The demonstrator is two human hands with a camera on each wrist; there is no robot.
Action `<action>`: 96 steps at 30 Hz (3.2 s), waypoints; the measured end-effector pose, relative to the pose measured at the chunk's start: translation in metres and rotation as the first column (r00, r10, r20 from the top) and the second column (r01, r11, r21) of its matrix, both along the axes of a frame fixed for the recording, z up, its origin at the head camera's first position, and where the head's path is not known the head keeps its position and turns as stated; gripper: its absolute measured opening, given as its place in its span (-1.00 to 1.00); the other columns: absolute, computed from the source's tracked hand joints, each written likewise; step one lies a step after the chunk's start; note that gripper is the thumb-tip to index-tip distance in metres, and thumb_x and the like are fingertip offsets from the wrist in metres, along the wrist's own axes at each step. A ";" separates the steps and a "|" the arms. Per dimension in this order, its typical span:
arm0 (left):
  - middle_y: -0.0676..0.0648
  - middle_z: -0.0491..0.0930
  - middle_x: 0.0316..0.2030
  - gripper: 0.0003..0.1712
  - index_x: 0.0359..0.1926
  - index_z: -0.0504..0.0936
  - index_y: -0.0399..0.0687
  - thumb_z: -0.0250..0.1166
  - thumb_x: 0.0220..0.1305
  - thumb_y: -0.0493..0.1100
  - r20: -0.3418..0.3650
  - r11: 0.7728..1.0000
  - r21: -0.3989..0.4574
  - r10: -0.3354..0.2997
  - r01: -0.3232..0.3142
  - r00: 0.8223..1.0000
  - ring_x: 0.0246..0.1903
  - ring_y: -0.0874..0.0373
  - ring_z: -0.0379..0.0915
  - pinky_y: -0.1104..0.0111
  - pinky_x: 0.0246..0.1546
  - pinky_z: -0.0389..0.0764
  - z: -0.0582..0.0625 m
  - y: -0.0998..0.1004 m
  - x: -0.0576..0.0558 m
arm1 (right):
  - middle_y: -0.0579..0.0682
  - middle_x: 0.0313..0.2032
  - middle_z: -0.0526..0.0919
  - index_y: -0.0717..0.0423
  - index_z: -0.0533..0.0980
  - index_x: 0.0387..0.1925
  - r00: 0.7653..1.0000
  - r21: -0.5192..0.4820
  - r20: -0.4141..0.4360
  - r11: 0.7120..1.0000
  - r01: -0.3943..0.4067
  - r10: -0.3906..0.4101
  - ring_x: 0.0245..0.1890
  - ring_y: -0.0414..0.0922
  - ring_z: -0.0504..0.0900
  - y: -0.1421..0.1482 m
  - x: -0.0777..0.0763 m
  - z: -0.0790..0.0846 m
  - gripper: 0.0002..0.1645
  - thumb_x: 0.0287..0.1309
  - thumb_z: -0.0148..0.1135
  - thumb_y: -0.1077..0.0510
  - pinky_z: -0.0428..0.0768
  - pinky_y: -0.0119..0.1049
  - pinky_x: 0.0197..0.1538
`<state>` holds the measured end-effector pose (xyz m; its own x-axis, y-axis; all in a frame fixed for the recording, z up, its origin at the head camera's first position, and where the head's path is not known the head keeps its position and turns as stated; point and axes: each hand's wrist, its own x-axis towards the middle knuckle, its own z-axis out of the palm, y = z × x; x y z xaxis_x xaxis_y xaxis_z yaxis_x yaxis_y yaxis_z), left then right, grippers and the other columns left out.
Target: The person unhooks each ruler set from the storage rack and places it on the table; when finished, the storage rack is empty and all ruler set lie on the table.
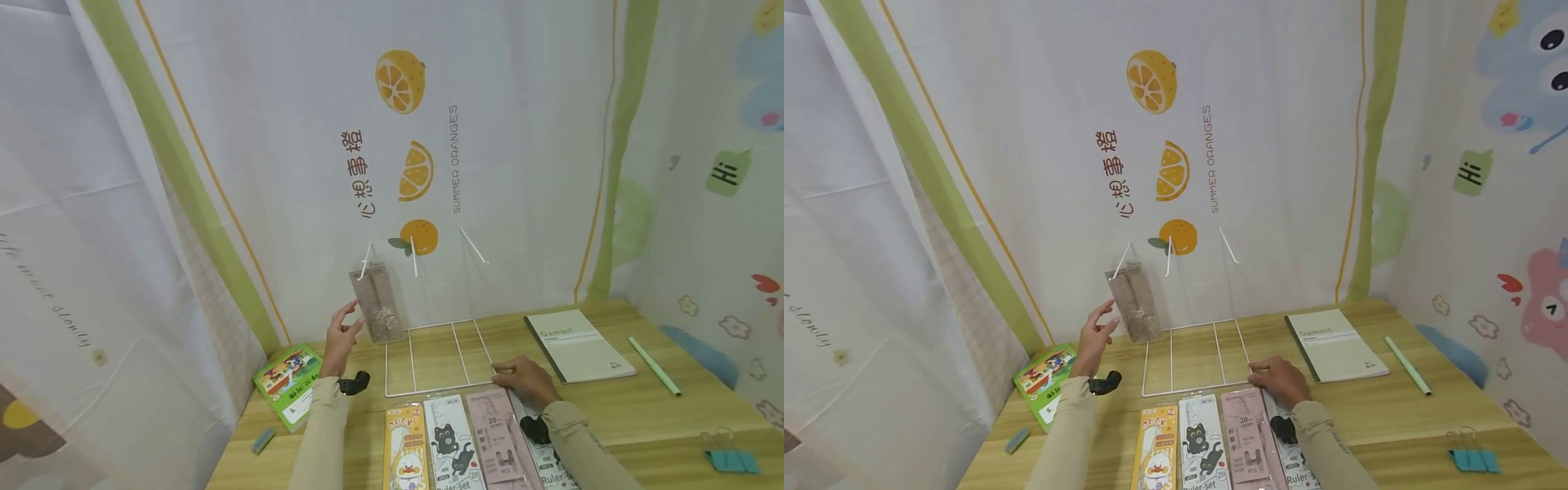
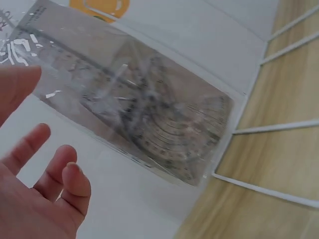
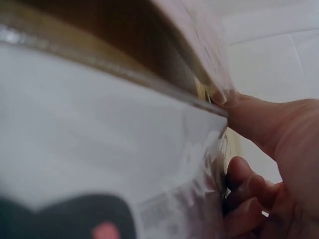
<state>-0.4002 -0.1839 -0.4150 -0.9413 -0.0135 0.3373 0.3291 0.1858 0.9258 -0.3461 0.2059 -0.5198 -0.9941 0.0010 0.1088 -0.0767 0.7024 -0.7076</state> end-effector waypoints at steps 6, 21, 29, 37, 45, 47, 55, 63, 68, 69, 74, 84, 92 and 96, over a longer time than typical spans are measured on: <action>-0.10 0.06 0.52 -0.43 0.46 0.37 0.05 0.20 0.48 -0.19 0.033 0.997 0.064 -0.036 0.034 0.999 -0.32 0.20 0.27 0.46 -0.39 0.41 0.019 -0.004 -0.011 | 0.28 0.15 0.62 -0.02 0.71 0.04 1.000 -0.001 0.012 1.000 0.017 -0.017 0.10 0.22 0.63 0.000 0.000 0.001 -0.54 0.10 0.46 -0.06 0.55 -0.10 -0.20; -0.14 0.28 0.35 -0.41 0.47 0.37 0.11 0.20 0.48 -0.19 0.069 0.970 0.116 -0.225 0.216 0.972 -0.35 0.21 0.17 0.47 -0.42 0.32 0.031 0.000 -0.017 | 0.28 0.15 0.62 -0.01 0.71 0.04 1.000 0.014 0.011 1.000 0.012 -0.012 0.13 0.28 0.60 -0.001 -0.001 -0.002 -0.53 0.10 0.46 -0.07 0.57 -0.05 -0.15; -0.04 0.44 -0.06 -0.37 0.49 0.33 0.18 0.19 0.48 -0.23 0.045 0.955 0.133 -0.272 0.264 0.961 -0.47 0.23 0.15 0.44 -0.46 0.26 0.035 0.001 -0.012 | 0.27 0.13 0.64 -0.01 0.70 0.06 1.000 0.021 -0.003 1.000 0.005 -0.005 0.04 0.18 0.66 0.000 -0.002 -0.004 -0.52 0.10 0.46 -0.07 0.55 -0.15 -0.25; -0.01 0.48 -0.38 -0.38 0.46 0.35 0.13 0.19 0.46 -0.30 -0.026 0.934 0.178 -0.309 0.309 0.951 -0.57 0.26 0.14 0.44 -0.52 0.19 0.036 0.000 -0.001 | 0.28 0.12 0.65 0.02 0.70 0.05 1.000 0.019 -0.016 1.000 -0.001 0.001 0.05 0.19 0.65 0.000 0.000 -0.003 -0.51 0.10 0.46 -0.06 0.56 -0.13 -0.23; 0.06 0.54 -0.41 -0.31 0.48 0.31 0.04 0.24 0.39 -0.37 -0.054 0.936 0.198 -0.286 0.291 0.957 -0.60 0.31 0.18 0.49 -0.55 0.20 0.032 -0.005 0.009 | 0.27 0.14 0.63 0.01 0.70 0.05 1.000 0.004 0.001 1.000 0.012 -0.012 0.02 0.13 0.66 -0.001 0.001 0.000 -0.50 0.09 0.47 -0.08 0.55 -0.15 -0.21; 0.06 0.55 -0.42 -0.28 0.48 0.30 0.03 0.24 0.37 -0.40 -0.060 0.931 0.210 -0.291 0.297 0.955 -0.60 0.30 0.18 0.46 -0.55 0.18 0.031 -0.007 0.011 | 0.26 0.15 0.63 0.01 0.70 0.06 1.000 0.000 0.005 1.000 0.014 -0.014 0.02 0.12 0.65 -0.001 0.000 0.000 -0.50 0.09 0.47 -0.09 0.55 -0.14 -0.20; 0.07 0.60 -0.40 -0.24 0.51 0.26 0.03 0.28 0.36 -0.37 -0.049 0.937 0.182 -0.293 0.297 0.955 -0.54 0.28 0.22 0.44 -0.49 0.22 0.029 -0.014 0.022 | 0.29 0.13 0.63 0.03 0.70 0.05 1.000 -0.003 -0.004 1.000 0.006 -0.006 -0.03 0.08 0.66 -0.001 0.001 -0.001 -0.51 0.10 0.47 -0.06 0.55 -0.12 -0.22; 0.02 0.62 -0.37 -0.23 0.51 0.27 0.04 0.29 0.35 -0.37 -0.065 0.955 0.117 -0.266 0.272 0.962 -0.44 0.26 0.42 0.46 -0.39 0.44 0.030 -0.019 0.031 | 0.31 0.12 0.64 0.05 0.70 0.05 1.000 0.022 -0.021 1.000 -0.005 0.005 -0.04 0.13 0.68 0.000 0.001 -0.002 -0.50 0.09 0.47 -0.06 0.54 -0.14 -0.26; 0.03 0.63 -0.38 -0.26 0.47 0.32 -0.13 0.31 0.31 -0.41 -0.125 0.963 0.076 -0.248 0.259 0.961 -0.40 0.29 0.53 0.49 -0.33 0.56 0.035 -0.022 0.038 | 0.30 0.13 0.63 0.03 0.70 0.05 1.000 0.022 -0.008 1.000 0.004 -0.004 -0.14 0.03 0.66 0.001 -0.001 -0.001 -0.51 0.10 0.46 -0.06 0.50 -0.19 -0.30; 0.04 0.61 -0.41 -0.28 0.44 0.34 -0.18 0.32 0.30 -0.42 -0.140 0.966 0.066 -0.239 0.250 0.961 -0.44 0.31 0.50 0.51 -0.37 0.53 0.035 -0.023 0.040 | 0.31 0.13 0.63 0.04 0.69 0.06 1.000 0.027 -0.010 1.000 0.001 0.000 -0.15 0.04 0.66 0.001 -0.002 0.000 -0.51 0.11 0.46 -0.06 0.51 -0.19 -0.30; 0.08 0.48 -0.53 -0.40 0.30 0.45 -0.38 0.36 0.22 -0.47 -0.208 0.978 0.042 -0.193 0.206 0.959 -0.57 0.35 0.33 0.56 -0.47 0.43 0.040 -0.024 0.047 | 0.30 0.12 0.64 0.04 0.70 0.05 1.000 0.031 -0.010 1.000 -0.002 0.002 -0.13 0.05 0.66 0.001 -0.001 0.001 -0.50 0.10 0.47 -0.06 0.53 -0.17 -0.27; 0.11 0.52 -0.53 -0.41 0.27 0.49 -0.34 0.37 0.19 -0.47 -0.171 0.978 0.074 -0.182 0.197 0.968 -0.55 0.35 0.37 0.53 -0.43 0.47 0.055 -0.026 0.059 | 0.28 0.10 0.65 0.05 0.70 0.04 0.999 0.037 -0.029 0.999 -0.014 0.015 -0.03 0.18 0.68 0.002 -0.001 -0.002 -0.50 0.09 0.47 -0.07 0.54 -0.15 -0.28; 0.14 0.49 -0.55 -0.38 0.31 0.45 -0.32 0.37 0.22 -0.43 -0.122 0.971 0.080 -0.215 0.226 0.969 -0.57 0.36 0.25 0.51 -0.47 0.32 0.048 -0.027 0.074 | 0.28 0.10 0.66 0.05 0.70 0.04 0.999 0.032 -0.030 0.999 -0.010 0.011 0.00 0.20 0.68 0.001 -0.001 -0.002 -0.52 0.09 0.47 -0.05 0.54 -0.14 -0.27; 0.13 0.52 -0.54 -0.35 0.34 0.44 -0.23 0.38 0.23 -0.38 0.001 0.976 0.062 -0.209 0.209 0.978 -0.59 0.35 0.23 0.51 -0.49 0.29 0.027 -0.033 0.085 | 0.30 0.10 0.65 0.05 0.70 0.04 1.000 0.031 -0.029 0.999 -0.012 0.013 -0.04 0.14 0.68 0.002 -0.002 -0.002 -0.51 0.09 0.47 -0.06 0.54 -0.13 -0.27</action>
